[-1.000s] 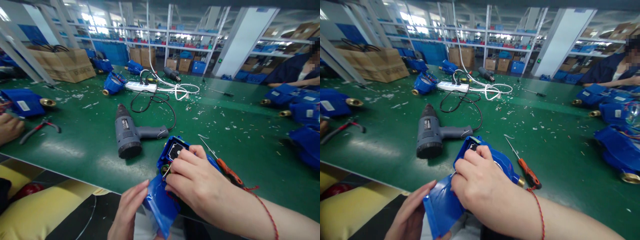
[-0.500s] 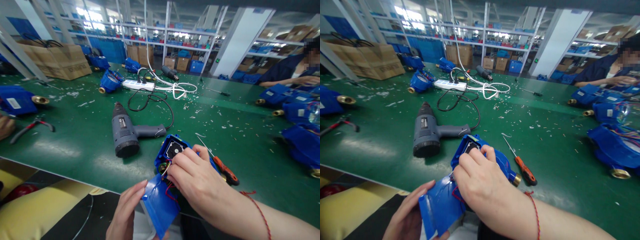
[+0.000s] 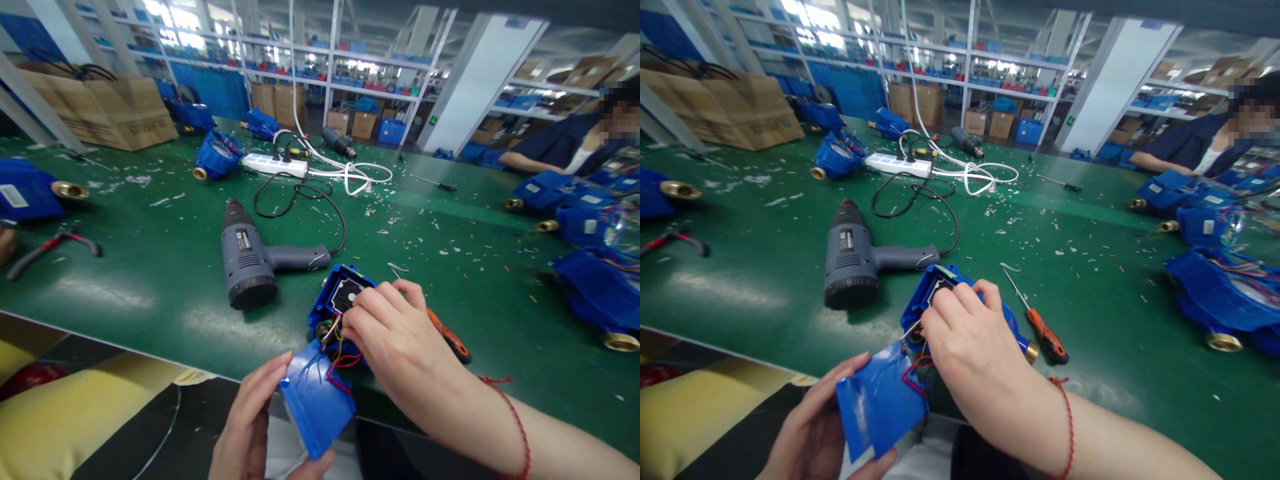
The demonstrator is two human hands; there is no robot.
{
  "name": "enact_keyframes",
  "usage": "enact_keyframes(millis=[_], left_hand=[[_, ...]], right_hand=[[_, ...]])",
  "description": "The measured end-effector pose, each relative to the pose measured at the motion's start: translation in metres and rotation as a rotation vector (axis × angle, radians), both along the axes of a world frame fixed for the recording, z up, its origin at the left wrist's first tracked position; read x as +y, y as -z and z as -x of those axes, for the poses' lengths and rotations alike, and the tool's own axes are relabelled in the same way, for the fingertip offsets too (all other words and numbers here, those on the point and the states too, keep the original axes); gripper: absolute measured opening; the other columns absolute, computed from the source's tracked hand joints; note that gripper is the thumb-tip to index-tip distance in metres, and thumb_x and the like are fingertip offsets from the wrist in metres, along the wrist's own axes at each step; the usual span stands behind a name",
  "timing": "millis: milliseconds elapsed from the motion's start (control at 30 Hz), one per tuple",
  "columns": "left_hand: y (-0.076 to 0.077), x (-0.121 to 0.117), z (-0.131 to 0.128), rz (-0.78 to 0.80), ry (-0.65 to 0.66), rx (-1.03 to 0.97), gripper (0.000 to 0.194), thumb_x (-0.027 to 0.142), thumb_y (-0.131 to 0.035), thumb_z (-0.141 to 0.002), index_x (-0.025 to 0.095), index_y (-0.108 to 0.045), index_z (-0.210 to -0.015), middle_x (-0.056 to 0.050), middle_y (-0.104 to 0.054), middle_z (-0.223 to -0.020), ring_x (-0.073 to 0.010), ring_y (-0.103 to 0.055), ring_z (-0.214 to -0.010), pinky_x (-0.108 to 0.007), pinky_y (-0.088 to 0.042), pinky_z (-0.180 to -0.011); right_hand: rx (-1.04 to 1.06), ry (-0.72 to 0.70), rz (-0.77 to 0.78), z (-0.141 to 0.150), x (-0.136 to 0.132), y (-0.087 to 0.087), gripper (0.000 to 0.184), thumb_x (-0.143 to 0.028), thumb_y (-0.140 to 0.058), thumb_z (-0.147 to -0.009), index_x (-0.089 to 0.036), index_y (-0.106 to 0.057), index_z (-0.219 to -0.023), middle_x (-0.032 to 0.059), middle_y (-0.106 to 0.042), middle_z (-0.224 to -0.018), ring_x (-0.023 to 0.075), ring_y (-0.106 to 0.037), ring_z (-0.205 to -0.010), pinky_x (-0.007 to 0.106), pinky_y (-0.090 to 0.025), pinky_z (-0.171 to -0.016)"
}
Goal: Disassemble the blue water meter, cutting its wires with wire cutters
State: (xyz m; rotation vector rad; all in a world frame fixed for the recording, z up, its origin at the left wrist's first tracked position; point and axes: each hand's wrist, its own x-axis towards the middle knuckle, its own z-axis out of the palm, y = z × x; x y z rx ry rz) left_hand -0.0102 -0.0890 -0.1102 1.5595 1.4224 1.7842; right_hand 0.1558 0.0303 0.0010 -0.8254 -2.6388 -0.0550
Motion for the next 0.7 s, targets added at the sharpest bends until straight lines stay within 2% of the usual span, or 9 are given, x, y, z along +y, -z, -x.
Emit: enact_keyframes(millis=[33, 100, 167, 300, 533, 600, 700], left_hand=[[0.001, 0.0, 0.001, -0.007, -0.015, 0.034, 0.076, 0.012, -0.082, -0.068, 0.025, -0.053, -0.137, -0.01, -0.064, -0.132, -0.0282, -0.062, -0.12, -0.041, -0.057, -0.097], [0.001, 0.0, 0.003, -0.034, -0.037, 0.135, 0.076, 0.008, -0.08, -0.069, 0.024, -0.052, -0.138, -0.011, -0.061, -0.133, -0.0293, -0.061, -0.119, -0.046, -0.056, -0.098], [-0.001, 0.001, 0.006, -0.073, -0.035, 0.259, 0.079, 0.004, -0.078, -0.069, 0.023, -0.049, -0.14, -0.012, -0.059, -0.134, -0.0291, -0.06, -0.119, -0.047, -0.056, -0.098], [-0.005, 0.004, 0.009, -0.124, -0.028, 0.381, 0.085, 0.0, -0.075, -0.069, 0.022, -0.044, -0.145, -0.011, -0.056, -0.133, -0.0266, -0.059, -0.119, -0.042, -0.057, -0.096], [-0.002, 0.01, 0.009, -0.227, -0.062, 0.368, 0.091, 0.003, -0.082, -0.06, 0.017, -0.046, -0.143, -0.01, -0.055, -0.125, -0.0262, -0.062, -0.114, -0.039, -0.058, -0.097], [-0.002, 0.011, 0.008, -0.256, -0.068, 0.346, 0.091, 0.003, -0.082, -0.06, 0.016, -0.046, -0.142, -0.01, -0.054, -0.124, -0.0252, -0.063, -0.114, -0.035, -0.058, -0.096], [-0.005, 0.011, 0.007, -0.212, -0.074, 0.304, 0.091, 0.001, -0.081, -0.061, 0.016, -0.045, -0.143, -0.011, -0.051, -0.125, -0.0234, -0.063, -0.115, -0.03, -0.059, -0.093]], right_hand=[[0.015, -0.031, 0.022, 0.0, 0.0, -0.002, 0.009, -0.013, -0.053, -0.096, -0.015, -0.061, -0.095, 0.0052, -0.059, -0.095, 0.0209, -0.046, -0.087, 0.037, -0.03, -0.083], [0.014, -0.118, 0.055, 0.003, 0.001, -0.006, 0.014, -0.019, -0.055, -0.096, -0.015, -0.06, -0.109, 0.0083, -0.058, -0.115, 0.0235, -0.046, -0.103, 0.039, -0.03, -0.091], [-0.05, -0.19, 0.076, 0.007, 0.003, -0.009, 0.016, -0.028, -0.055, -0.097, -0.015, -0.061, -0.106, 0.0101, -0.055, -0.125, 0.0266, -0.044, -0.113, 0.042, -0.029, -0.096], [-0.142, -0.198, 0.175, 0.015, 0.008, -0.011, 0.02, -0.026, -0.052, -0.098, -0.016, -0.062, -0.084, 0.0071, -0.061, -0.116, 0.0258, -0.047, -0.108, 0.045, -0.028, -0.093], [-0.03, -0.134, 0.468, 0.014, 0.013, -0.022, 0.02, -0.017, -0.06, -0.093, -0.014, -0.064, -0.073, 0.0034, -0.062, -0.1, 0.0194, -0.05, -0.099, 0.042, -0.03, -0.093], [-0.021, -0.117, 0.508, 0.015, 0.015, -0.024, 0.018, -0.016, -0.061, -0.091, -0.014, -0.065, -0.073, 0.0033, -0.062, -0.1, 0.0191, -0.05, -0.099, 0.042, -0.03, -0.093], [-0.018, -0.104, 0.514, 0.016, 0.017, -0.023, 0.018, -0.015, -0.062, -0.091, -0.014, -0.064, -0.073, 0.0042, -0.063, -0.1, 0.0197, -0.051, -0.099, 0.043, -0.032, -0.094]])
